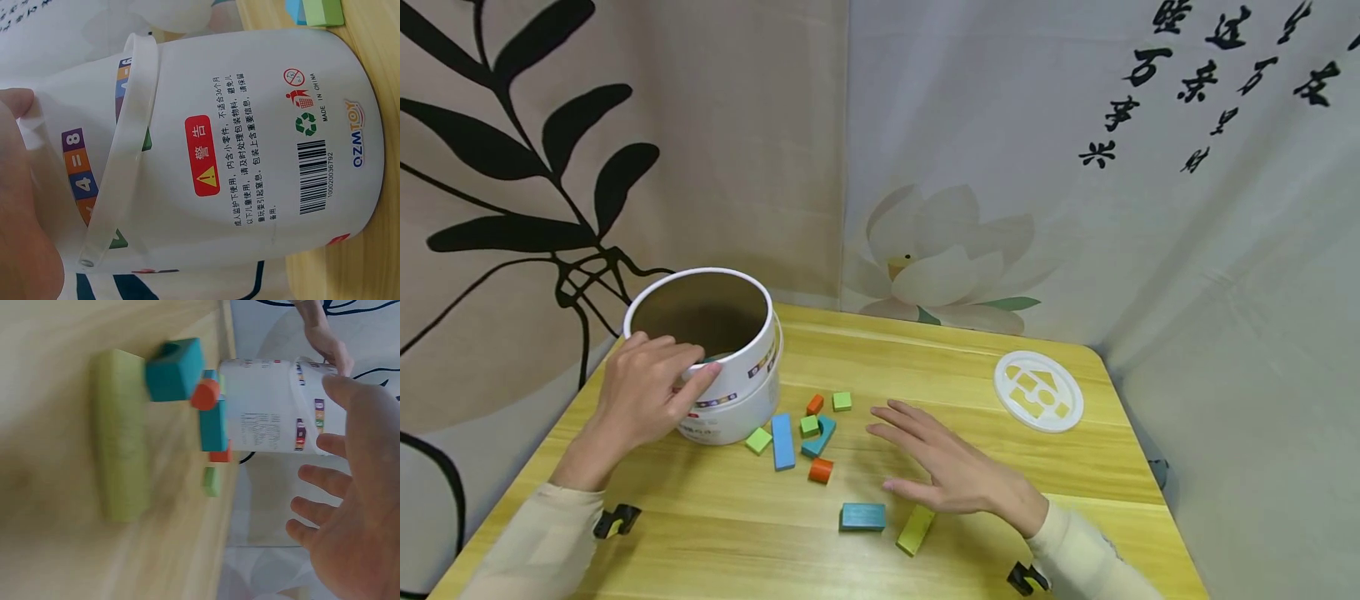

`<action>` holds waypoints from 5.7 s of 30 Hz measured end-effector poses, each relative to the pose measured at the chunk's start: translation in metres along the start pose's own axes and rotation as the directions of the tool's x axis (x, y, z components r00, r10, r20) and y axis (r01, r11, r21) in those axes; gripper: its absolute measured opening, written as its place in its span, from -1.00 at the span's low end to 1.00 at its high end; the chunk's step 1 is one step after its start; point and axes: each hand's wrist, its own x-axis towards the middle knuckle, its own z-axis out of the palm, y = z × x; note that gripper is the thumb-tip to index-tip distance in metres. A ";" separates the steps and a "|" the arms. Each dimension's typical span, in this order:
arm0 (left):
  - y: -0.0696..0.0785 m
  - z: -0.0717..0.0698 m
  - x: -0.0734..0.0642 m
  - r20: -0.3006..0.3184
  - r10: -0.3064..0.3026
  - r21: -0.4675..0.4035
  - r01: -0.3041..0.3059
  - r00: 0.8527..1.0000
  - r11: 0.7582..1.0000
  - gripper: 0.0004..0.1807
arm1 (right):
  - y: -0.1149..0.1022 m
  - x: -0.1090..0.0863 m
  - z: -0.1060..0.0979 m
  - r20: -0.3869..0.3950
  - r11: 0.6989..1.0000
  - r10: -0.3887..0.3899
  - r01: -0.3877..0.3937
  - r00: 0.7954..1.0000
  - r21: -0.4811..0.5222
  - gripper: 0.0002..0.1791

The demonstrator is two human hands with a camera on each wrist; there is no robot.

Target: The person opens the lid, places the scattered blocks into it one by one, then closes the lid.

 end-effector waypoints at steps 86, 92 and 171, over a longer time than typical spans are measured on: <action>0.000 0.000 0.000 -0.014 0.001 0.000 -0.001 1.000 1.000 -0.20 | -0.009 0.060 -0.023 -0.122 0.966 -0.206 0.182 0.971 -0.183 -0.67; 0.001 0.000 0.001 -0.015 0.001 -0.002 -0.001 1.000 1.000 -0.18 | -0.019 0.094 -0.045 -0.161 0.970 -0.221 0.201 0.962 -0.135 -0.68; 0.000 0.001 0.001 -0.013 0.020 0.015 -0.020 1.000 1.000 -0.15 | -0.044 0.215 -0.064 -0.099 0.990 -0.065 0.052 0.993 -0.130 0.00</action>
